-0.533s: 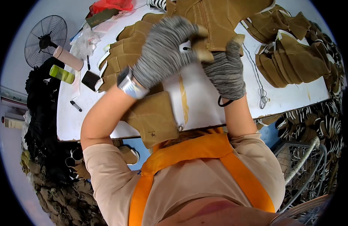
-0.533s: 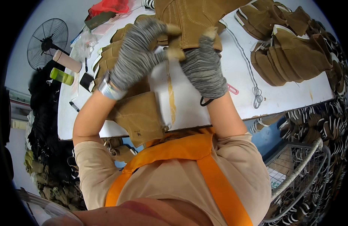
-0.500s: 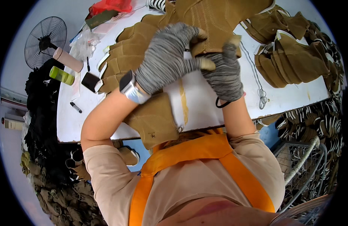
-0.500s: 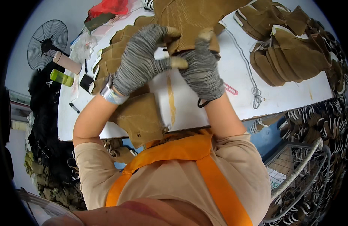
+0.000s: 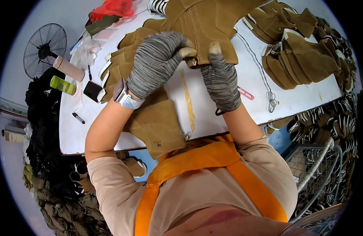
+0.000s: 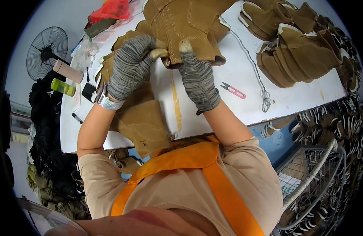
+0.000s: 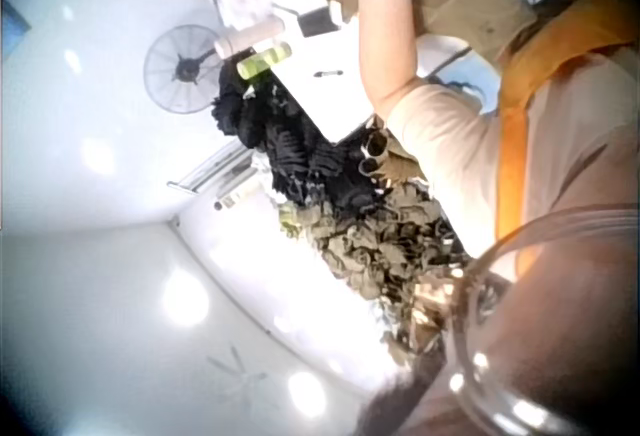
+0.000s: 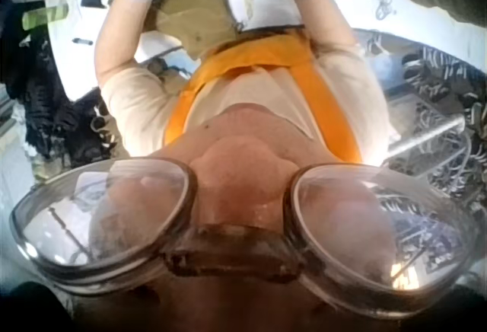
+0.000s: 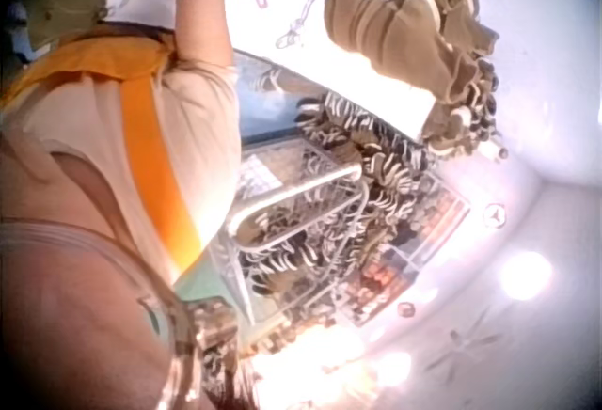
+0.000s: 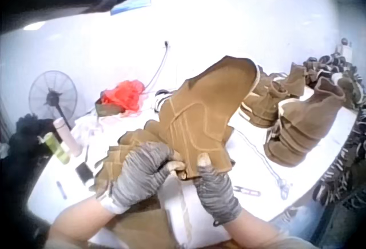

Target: The person picks up boot uppers from a stack and places them onto a separate pile, using small shears to trim excess thread from the zipper and seams of a boot.

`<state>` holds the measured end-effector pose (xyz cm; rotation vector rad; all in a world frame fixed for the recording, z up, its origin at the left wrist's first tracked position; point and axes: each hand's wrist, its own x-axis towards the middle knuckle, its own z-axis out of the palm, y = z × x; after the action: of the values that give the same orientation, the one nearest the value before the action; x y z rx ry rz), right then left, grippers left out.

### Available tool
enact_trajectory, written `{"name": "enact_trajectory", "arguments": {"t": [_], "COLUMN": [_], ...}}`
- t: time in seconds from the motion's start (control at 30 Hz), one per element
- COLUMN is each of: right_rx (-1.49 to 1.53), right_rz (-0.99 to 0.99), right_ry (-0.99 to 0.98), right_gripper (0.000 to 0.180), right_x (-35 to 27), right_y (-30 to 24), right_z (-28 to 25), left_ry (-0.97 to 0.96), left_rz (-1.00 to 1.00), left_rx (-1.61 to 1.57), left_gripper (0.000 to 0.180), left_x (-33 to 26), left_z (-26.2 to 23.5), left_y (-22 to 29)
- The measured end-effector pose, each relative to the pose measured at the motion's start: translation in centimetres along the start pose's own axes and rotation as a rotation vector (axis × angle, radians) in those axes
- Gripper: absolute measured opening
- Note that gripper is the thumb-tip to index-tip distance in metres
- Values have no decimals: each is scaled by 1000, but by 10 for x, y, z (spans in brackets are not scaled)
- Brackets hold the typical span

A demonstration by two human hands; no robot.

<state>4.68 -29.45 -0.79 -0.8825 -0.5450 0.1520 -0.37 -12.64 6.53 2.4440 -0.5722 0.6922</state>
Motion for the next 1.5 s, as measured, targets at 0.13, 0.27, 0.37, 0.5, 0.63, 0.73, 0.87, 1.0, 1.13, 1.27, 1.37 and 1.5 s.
{"name": "enact_trajectory", "arguments": {"t": [0.13, 0.27, 0.37, 0.5, 0.63, 0.73, 0.87, 1.0, 1.13, 1.27, 1.37, 1.5], "right_rx": [-72, -266, -393, -524, -732, -1080, -981, -955, -1115, -1066, -1146, -1266], "right_rz": [65, 64, 22, 14, -45, -495, -554, -570, -738, -719, -780, -843], "right_ry": [80, -16, -57, -162, -9, 269, 137, 198, 192, 217, 305, 430], "right_gripper": [46, 52, 57, 60, 65, 36, 38, 32, 26, 19, 18, 22], "right_x": [-11, -17, -11, 8, 32, 46, 28, 30, 37, 43, 54, 70], "right_y": [4, -3, -16, -47, -77, -69, -43, -28, -33, -40, -47, -64], "right_z": [-2, -11, -28, -39, -30, -32, 3, 15, 15, -1, -20, -55], "left_ry": [58, 277, 388, 183, 48, 129, 190, 226, 224, 319, 337, 209], "left_rz": [-15, 57, 30, -339, -458, -342, -358, -431, -363, -305, -23, -532], "left_rx": [111, 245, 74, -647, -972, -1211, -1315, -913, -661, -776, -164, -882], "left_gripper": [14, 19, 27, 49, 64, 56, 50, 51, 54, 50, 51, 55], "left_x": [14, 20, 19, 22, 31, 38, 42, 23, 14, 7, -9, -4], "left_z": [-14, -20, -18, -35, -32, -18, -3, 32, 33, 30, 31, 15], "left_y": [-6, -36, -39, -46, -23, 5, 4, -30, -15, 3, -17, 0]}}
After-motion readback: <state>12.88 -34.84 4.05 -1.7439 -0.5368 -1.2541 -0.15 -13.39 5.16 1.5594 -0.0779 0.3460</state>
